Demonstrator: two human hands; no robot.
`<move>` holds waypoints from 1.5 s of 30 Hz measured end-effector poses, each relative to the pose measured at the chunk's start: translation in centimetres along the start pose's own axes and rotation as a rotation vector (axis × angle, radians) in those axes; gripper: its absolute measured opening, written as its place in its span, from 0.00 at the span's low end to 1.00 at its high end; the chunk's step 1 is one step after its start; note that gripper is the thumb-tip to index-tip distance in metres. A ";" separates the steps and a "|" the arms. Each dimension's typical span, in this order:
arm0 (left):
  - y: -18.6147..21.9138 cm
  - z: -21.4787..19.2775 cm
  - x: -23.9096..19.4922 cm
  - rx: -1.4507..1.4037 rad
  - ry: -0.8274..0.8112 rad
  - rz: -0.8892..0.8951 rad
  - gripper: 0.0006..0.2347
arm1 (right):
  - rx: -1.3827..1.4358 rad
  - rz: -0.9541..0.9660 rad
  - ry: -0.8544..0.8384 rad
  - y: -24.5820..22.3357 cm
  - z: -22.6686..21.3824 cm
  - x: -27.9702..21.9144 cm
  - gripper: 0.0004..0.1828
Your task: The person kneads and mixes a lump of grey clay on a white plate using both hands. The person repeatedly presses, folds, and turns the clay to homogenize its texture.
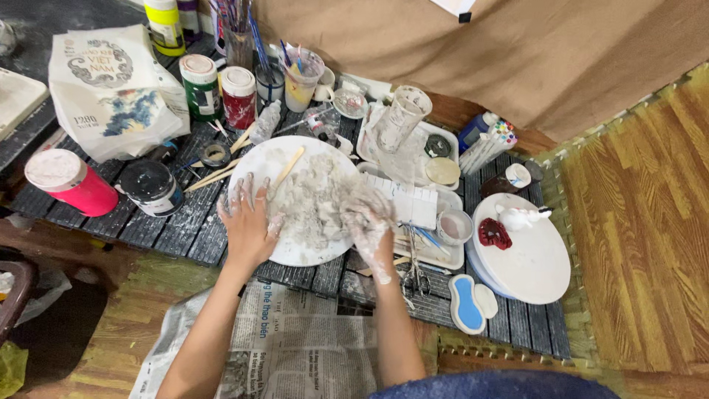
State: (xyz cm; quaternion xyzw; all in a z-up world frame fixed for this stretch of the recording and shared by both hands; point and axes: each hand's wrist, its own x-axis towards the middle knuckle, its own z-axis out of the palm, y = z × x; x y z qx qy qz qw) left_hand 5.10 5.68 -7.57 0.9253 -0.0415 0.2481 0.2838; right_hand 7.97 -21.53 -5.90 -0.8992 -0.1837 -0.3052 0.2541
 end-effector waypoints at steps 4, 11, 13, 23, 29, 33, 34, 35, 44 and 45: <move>0.5 0.0 -0.1 0.006 -0.005 -0.008 0.33 | 0.006 0.156 -0.081 -1.4 -2.4 0.5 0.21; 0.4 -0.2 0.1 0.036 -0.046 -0.018 0.31 | -0.206 0.070 -0.077 -8.1 0.2 0.7 0.46; 0.3 -0.1 0.1 0.023 -0.024 -0.001 0.29 | -0.420 -0.024 -0.110 -8.1 0.6 1.8 0.49; 0.8 -0.4 0.1 0.018 -0.008 0.027 0.31 | 0.164 0.082 -0.408 -1.3 1.4 8.4 0.16; -1.7 -0.9 1.4 -0.019 0.033 -0.019 0.31 | 0.112 0.340 -0.317 -2.6 2.2 6.3 0.17; -1.8 -1.0 1.2 0.004 0.028 0.022 0.31 | -0.017 0.145 -0.090 -3.0 4.0 5.4 0.14; -1.9 -1.0 1.0 -0.003 0.027 0.022 0.32 | -0.010 0.148 -0.104 -2.7 4.5 5.0 0.13; -2.0 -1.0 1.1 -0.012 0.031 0.027 0.32 | -0.005 0.149 -0.112 -2.2 5.0 4.8 0.13; -2.4 -0.8 1.0 0.049 0.006 0.041 0.33 | 0.350 0.162 -0.047 1.9 4.6 2.8 0.24; -2.2 -0.9 0.9 0.034 -0.001 0.030 0.33 | 0.427 0.164 0.006 1.9 3.6 2.6 0.27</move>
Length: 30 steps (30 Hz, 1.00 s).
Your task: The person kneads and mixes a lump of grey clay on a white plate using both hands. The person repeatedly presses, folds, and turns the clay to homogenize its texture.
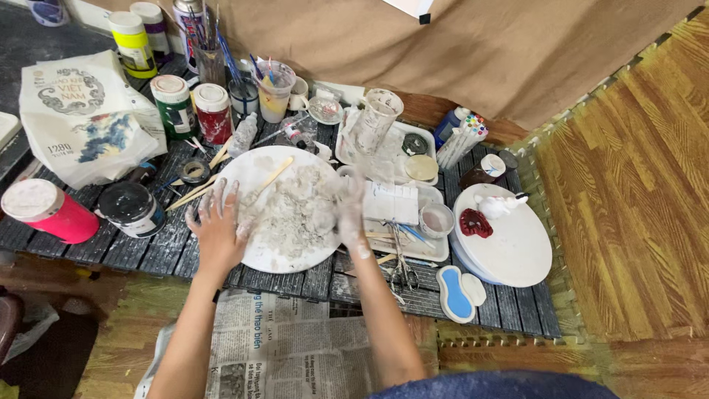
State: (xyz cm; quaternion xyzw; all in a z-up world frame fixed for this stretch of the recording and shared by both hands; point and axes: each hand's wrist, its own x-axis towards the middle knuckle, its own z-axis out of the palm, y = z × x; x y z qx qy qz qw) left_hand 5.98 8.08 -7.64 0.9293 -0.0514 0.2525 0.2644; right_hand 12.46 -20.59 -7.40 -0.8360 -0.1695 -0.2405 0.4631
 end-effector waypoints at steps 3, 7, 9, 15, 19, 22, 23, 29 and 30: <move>1.0 -1.0 0.2 -0.001 -0.007 -0.007 0.33 | 0.241 -0.030 0.131 -2.3 -2.8 -0.2 0.37; 4.5 -2.6 1.2 0.098 -0.080 0.024 0.26 | -0.203 -0.050 0.091 -6.9 -5.3 -1.0 0.39; 7.4 -2.6 1.7 0.024 -0.142 0.077 0.22 | -0.355 0.022 0.091 -8.7 -5.7 -1.1 0.41; 14.9 2.1 3.5 -0.016 -0.086 0.329 0.24 | -0.352 -0.004 0.143 -10.7 -6.4 -0.7 0.37; 15.5 4.7 3.6 -0.014 -0.207 0.253 0.27 | -0.315 0.034 0.141 -10.5 -6.7 -1.0 0.38; 14.7 4.9 2.7 -0.068 -0.334 0.169 0.23 | -0.298 0.034 0.141 -9.7 -6.5 -1.5 0.37; 14.3 4.4 2.2 -0.137 -0.382 0.137 0.23 | -0.297 0.031 0.147 -9.4 -6.4 -1.7 0.36; 13.8 0.8 -0.4 -0.591 -0.343 0.043 0.34 | -0.178 0.044 0.165 -7.6 -4.1 -1.8 0.33; 14.1 0.5 -0.7 -0.582 -0.335 0.045 0.40 | -0.168 0.032 0.174 -7.5 -3.6 -1.9 0.33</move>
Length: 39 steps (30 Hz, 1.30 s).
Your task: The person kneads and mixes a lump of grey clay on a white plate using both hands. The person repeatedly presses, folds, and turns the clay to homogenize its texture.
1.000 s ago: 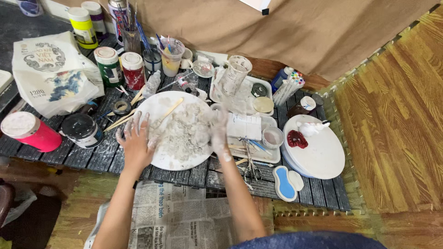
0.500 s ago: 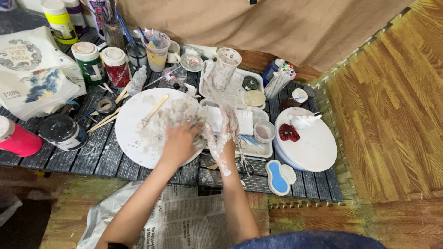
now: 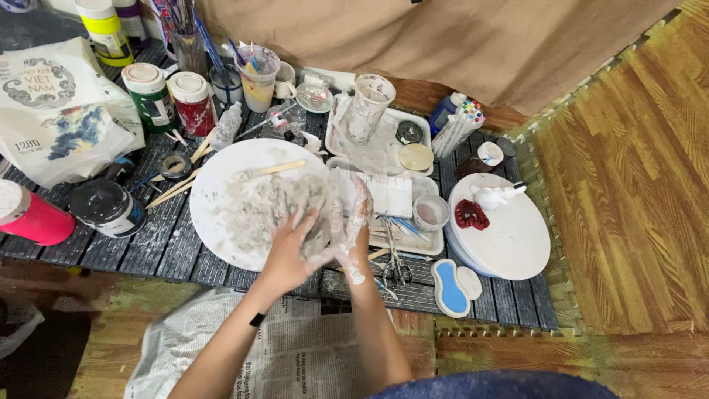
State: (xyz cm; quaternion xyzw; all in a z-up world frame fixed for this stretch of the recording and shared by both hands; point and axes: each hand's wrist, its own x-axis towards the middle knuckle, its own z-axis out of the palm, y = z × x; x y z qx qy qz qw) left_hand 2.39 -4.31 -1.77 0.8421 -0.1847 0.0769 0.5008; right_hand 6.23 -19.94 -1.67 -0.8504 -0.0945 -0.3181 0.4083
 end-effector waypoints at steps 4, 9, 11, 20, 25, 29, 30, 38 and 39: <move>0.4 0.1 0.2 0.099 0.137 0.030 0.41 | 0.064 -0.006 0.026 -0.4 1.6 -0.8 0.33; -0.2 -0.1 0.1 0.043 0.191 0.033 0.38 | 0.096 0.038 -0.017 -1.3 2.6 -1.0 0.35; -0.3 -0.3 0.1 -0.013 0.225 0.069 0.38 | 0.052 -0.001 -0.013 -1.7 2.9 -0.8 0.34; 0.6 -1.2 1.6 -0.122 0.275 -0.034 0.35 | -0.085 -0.062 -0.152 -4.6 4.2 0.9 0.32; -0.2 -2.5 3.7 -0.457 0.411 -0.011 0.36 | -0.248 -0.145 -0.262 -6.8 5.4 2.6 0.37; -2.0 -2.7 3.8 -0.358 0.415 -0.049 0.33 | -0.253 -0.116 -0.321 -7.7 5.7 2.6 0.37; -2.4 -2.6 3.5 -0.347 0.407 -0.048 0.33 | -0.242 -0.094 -0.335 -7.7 5.8 2.7 0.38; -5.5 -3.5 2.4 -0.397 0.227 -0.067 0.38 | -0.182 -0.099 -0.339 -6.4 5.9 3.1 0.36; -5.7 -4.1 2.4 -0.362 0.205 -0.078 0.39 | -0.160 -0.091 -0.334 -6.3 6.0 3.1 0.36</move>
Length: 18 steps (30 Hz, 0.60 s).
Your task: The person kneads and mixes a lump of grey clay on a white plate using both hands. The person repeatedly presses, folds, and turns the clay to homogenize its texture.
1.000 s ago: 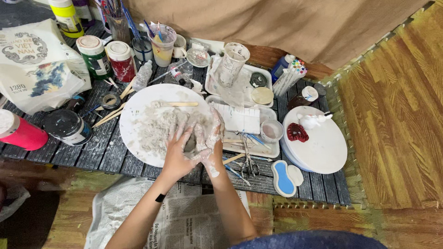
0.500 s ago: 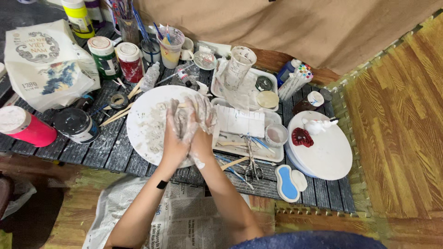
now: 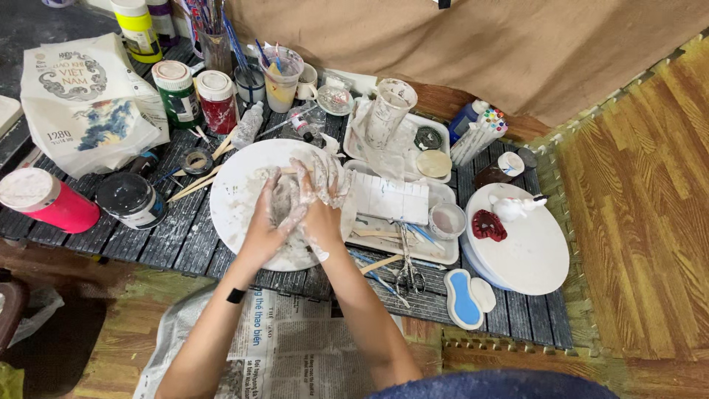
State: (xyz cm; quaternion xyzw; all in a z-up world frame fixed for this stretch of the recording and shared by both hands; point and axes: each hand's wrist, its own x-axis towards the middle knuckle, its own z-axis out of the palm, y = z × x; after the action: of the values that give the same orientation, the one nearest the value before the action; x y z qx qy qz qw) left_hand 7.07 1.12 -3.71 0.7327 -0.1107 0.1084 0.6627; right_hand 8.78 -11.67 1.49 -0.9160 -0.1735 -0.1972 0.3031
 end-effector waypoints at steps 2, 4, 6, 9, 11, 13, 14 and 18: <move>0.0 -1.1 0.5 -0.071 -0.092 -0.004 0.44 | 0.171 -0.042 -0.015 0.5 -0.1 -0.2 0.43; 0.0 -1.9 1.0 0.004 -0.143 0.022 0.48 | 0.220 -0.032 -0.022 0.9 -0.1 -0.1 0.41; 0.0 -2.1 1.6 0.225 -0.143 0.081 0.50 | 0.148 0.020 -0.026 1.3 0.2 0.3 0.30; -0.1 -0.8 1.8 0.315 -0.030 0.172 0.48 | 0.267 0.209 -0.140 2.0 0.5 0.1 0.30; -0.2 0.2 1.6 0.296 0.005 0.129 0.46 | 0.237 0.149 -0.059 2.5 0.9 -0.2 0.34; -0.1 0.9 1.5 0.272 0.037 0.113 0.45 | 0.190 0.104 0.019 3.0 1.2 -0.5 0.35; 0.0 1.1 1.7 0.259 0.052 0.119 0.44 | 0.160 0.088 0.056 3.2 1.4 -0.6 0.34; 0.8 1.6 2.4 0.271 0.135 0.108 0.45 | 0.122 0.120 0.050 3.8 2.1 -0.5 0.35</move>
State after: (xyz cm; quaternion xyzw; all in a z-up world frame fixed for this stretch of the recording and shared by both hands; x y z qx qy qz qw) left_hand 9.15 -0.62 -2.40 0.7996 -0.0893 0.2067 0.5568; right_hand 10.59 -13.36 -2.11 -0.8993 -0.1225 -0.1905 0.3741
